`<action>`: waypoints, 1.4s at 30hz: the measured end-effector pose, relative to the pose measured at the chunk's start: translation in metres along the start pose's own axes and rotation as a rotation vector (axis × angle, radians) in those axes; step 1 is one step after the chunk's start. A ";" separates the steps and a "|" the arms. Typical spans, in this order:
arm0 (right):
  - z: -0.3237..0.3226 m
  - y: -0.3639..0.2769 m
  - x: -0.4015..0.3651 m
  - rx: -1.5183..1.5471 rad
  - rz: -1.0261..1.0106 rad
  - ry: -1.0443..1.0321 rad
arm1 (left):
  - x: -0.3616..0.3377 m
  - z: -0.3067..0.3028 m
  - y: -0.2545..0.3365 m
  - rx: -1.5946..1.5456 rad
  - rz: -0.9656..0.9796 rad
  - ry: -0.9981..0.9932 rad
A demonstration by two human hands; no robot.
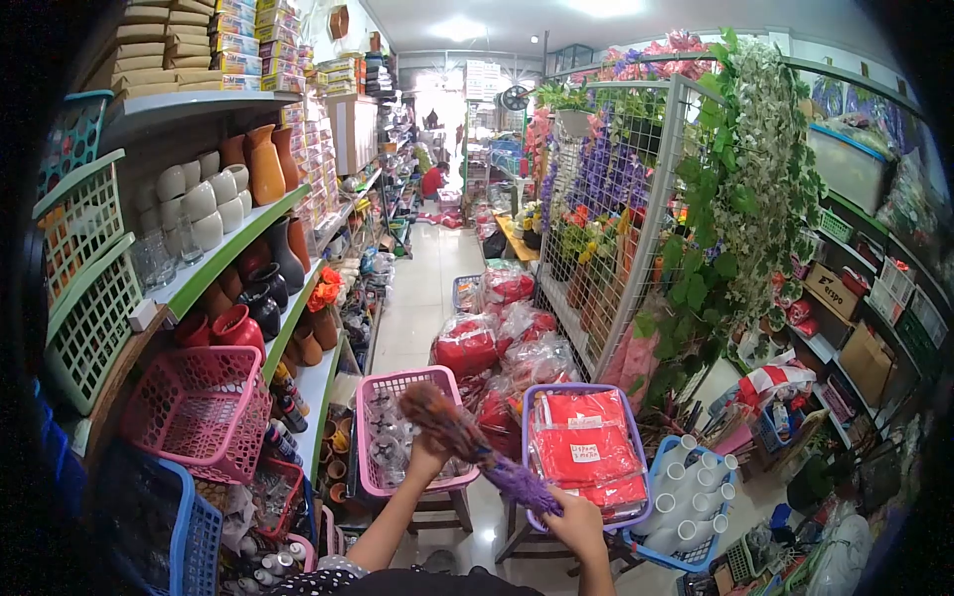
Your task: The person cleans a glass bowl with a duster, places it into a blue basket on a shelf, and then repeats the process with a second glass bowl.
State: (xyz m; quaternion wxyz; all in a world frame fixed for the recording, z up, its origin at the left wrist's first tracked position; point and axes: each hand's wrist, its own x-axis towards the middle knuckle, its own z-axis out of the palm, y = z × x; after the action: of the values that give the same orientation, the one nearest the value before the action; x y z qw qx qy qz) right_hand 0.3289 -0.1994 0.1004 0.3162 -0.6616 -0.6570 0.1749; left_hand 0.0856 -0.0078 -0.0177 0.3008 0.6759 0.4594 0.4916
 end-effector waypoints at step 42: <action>0.076 0.048 0.041 0.083 -0.294 -0.135 | -0.011 -0.012 -0.015 -3.303 -0.442 -0.029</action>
State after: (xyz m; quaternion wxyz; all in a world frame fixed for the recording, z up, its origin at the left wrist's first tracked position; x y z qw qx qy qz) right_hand 0.3191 -0.1415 0.0209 0.3205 -0.5315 -0.7588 0.1977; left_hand 0.0683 -0.0125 -0.0311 -0.7070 0.4178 0.4421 -0.3608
